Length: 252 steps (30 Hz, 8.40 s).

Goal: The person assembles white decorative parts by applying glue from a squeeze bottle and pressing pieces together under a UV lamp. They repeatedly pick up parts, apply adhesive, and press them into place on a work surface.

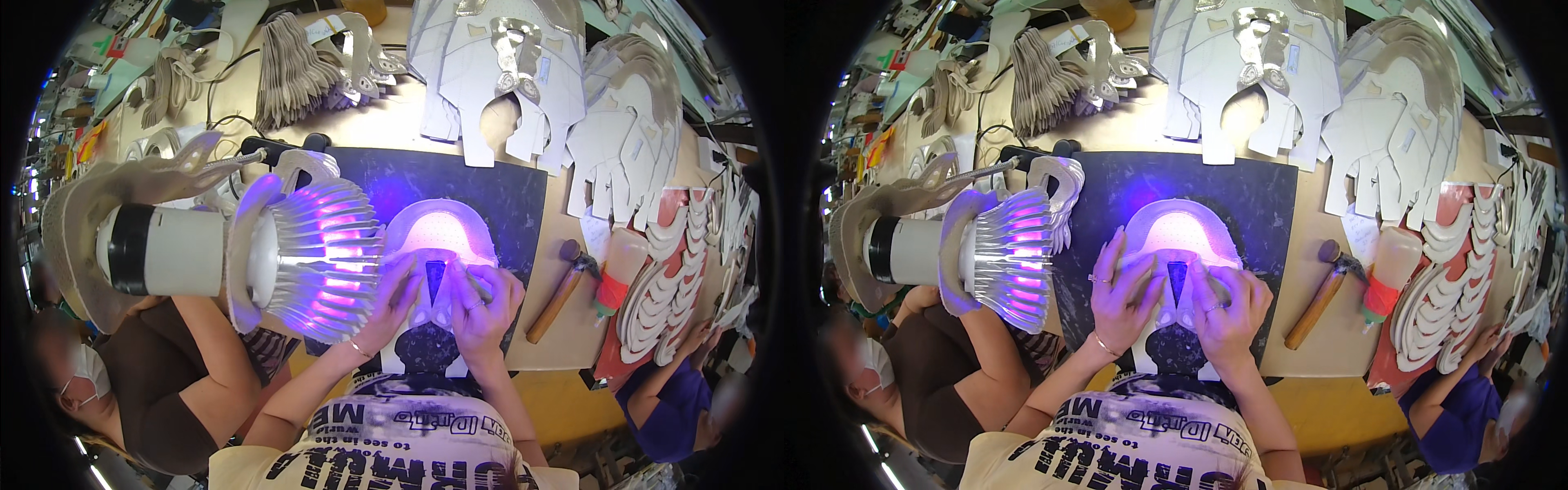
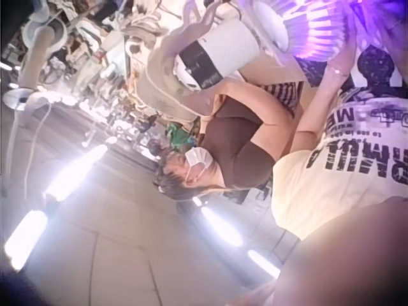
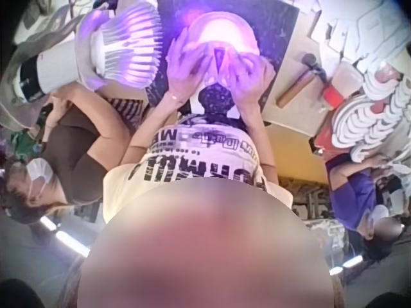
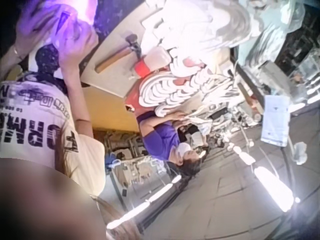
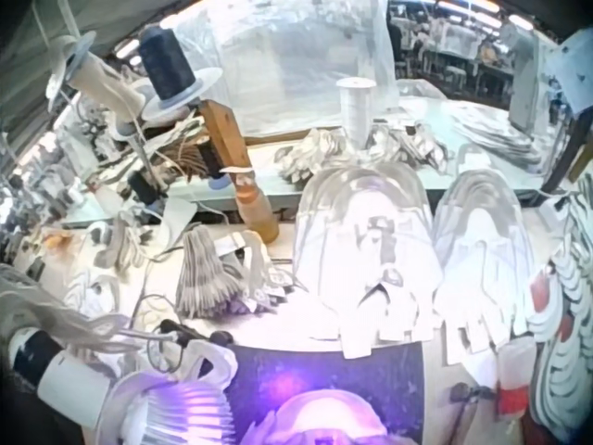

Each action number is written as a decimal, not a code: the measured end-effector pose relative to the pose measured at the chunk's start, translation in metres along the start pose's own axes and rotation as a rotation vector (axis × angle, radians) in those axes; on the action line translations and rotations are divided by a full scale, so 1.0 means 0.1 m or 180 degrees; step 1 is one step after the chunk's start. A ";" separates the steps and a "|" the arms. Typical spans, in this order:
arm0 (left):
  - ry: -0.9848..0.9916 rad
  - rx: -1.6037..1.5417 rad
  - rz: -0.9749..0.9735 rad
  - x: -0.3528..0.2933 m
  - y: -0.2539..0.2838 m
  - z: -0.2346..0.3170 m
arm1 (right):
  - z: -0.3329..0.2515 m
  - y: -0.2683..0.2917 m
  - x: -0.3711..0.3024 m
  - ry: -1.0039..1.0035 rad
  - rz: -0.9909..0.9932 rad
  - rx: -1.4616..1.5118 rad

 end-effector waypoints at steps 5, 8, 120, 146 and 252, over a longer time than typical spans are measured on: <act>0.0060 0.0002 0.0016 0.00 0.00 -0.01 | -0.03 0.00 0.01 0.0007 0.0071 -0.0012; 0.0013 0.0021 0.0046 0.00 0.00 0.01 | -0.04 -0.02 0.02 0.0002 0.0068 -0.0104; 0.0219 0.0012 0.0270 0.12 0.14 -0.26 | -0.36 -0.19 0.10 -0.0018 -0.0326 -0.0550; 0.0054 0.0654 0.0560 0.23 0.08 -0.35 | -0.51 -0.34 0.05 0.1160 -0.1212 -0.1258; 0.1660 -0.5849 0.0311 0.36 -0.63 -0.67 | -0.07 -0.50 0.59 -0.2423 -0.1140 0.5308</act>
Point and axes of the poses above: each hand's wrist, its own x-axis towards the middle knuckle, its own y-axis out of the back of the hand, z = x × y, the point moved 8 cm from there along x, towards the middle knuckle, and after that the axes turned 3 degrees about -y, right-handed, at the moved point
